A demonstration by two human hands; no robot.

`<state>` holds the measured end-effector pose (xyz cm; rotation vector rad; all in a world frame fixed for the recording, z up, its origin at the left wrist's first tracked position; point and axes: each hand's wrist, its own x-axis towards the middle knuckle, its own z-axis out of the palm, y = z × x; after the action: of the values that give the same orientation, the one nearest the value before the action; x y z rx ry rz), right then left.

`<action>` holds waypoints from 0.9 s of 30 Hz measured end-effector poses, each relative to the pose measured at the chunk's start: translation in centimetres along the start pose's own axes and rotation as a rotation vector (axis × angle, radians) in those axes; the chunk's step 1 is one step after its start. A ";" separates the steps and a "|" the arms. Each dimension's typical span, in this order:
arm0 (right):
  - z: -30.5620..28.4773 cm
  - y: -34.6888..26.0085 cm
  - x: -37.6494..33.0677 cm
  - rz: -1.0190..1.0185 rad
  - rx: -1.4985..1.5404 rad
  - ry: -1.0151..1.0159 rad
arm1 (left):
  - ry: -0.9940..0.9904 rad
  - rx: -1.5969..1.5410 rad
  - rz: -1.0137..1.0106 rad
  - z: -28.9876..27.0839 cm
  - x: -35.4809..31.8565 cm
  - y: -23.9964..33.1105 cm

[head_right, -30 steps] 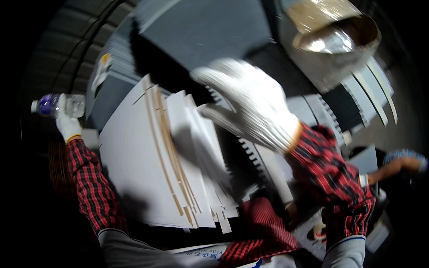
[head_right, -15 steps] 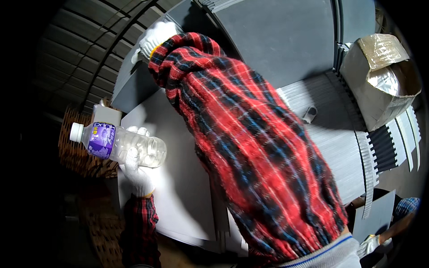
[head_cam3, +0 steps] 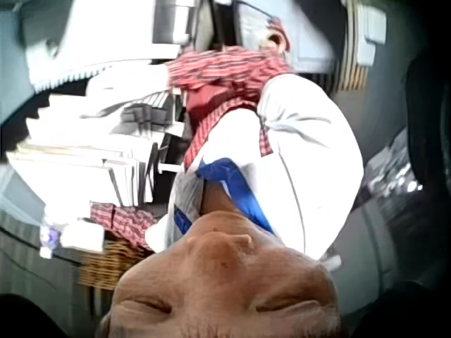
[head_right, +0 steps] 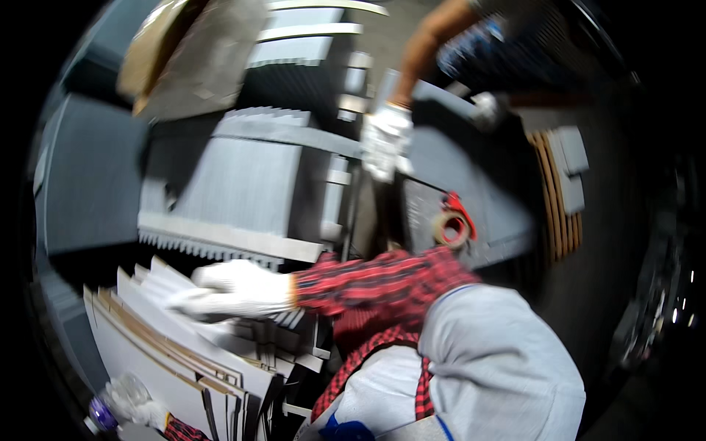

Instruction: The person wraps flat gray panels with protective plastic film and secures them with red tape. They handle the panels one at a time, aligning the film and smoothing it before taping the edges. The wrapped panels are then stacked on a wooden pallet.

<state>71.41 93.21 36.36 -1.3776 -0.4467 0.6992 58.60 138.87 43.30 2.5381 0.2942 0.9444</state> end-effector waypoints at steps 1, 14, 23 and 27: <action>-2.1 2.7 -5.3 0.062 0.064 0.077 | 0.007 -0.003 -0.024 1.3 0.1 3.1; -16.5 22.6 -59.5 0.452 -0.415 1.513 | -1.150 -0.545 -0.095 16.4 -22.8 49.7; -15.9 22.5 -70.9 0.532 -0.054 1.627 | -1.731 -0.589 -0.455 29.8 -46.7 59.2; -17.2 21.3 -71.6 0.515 -0.083 1.574 | -1.670 -0.458 -0.485 34.2 -50.2 59.9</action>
<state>27.04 32.74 20.54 -1.6997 1.1546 -0.1655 46.84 58.24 18.06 1.8469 0.0979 -1.1681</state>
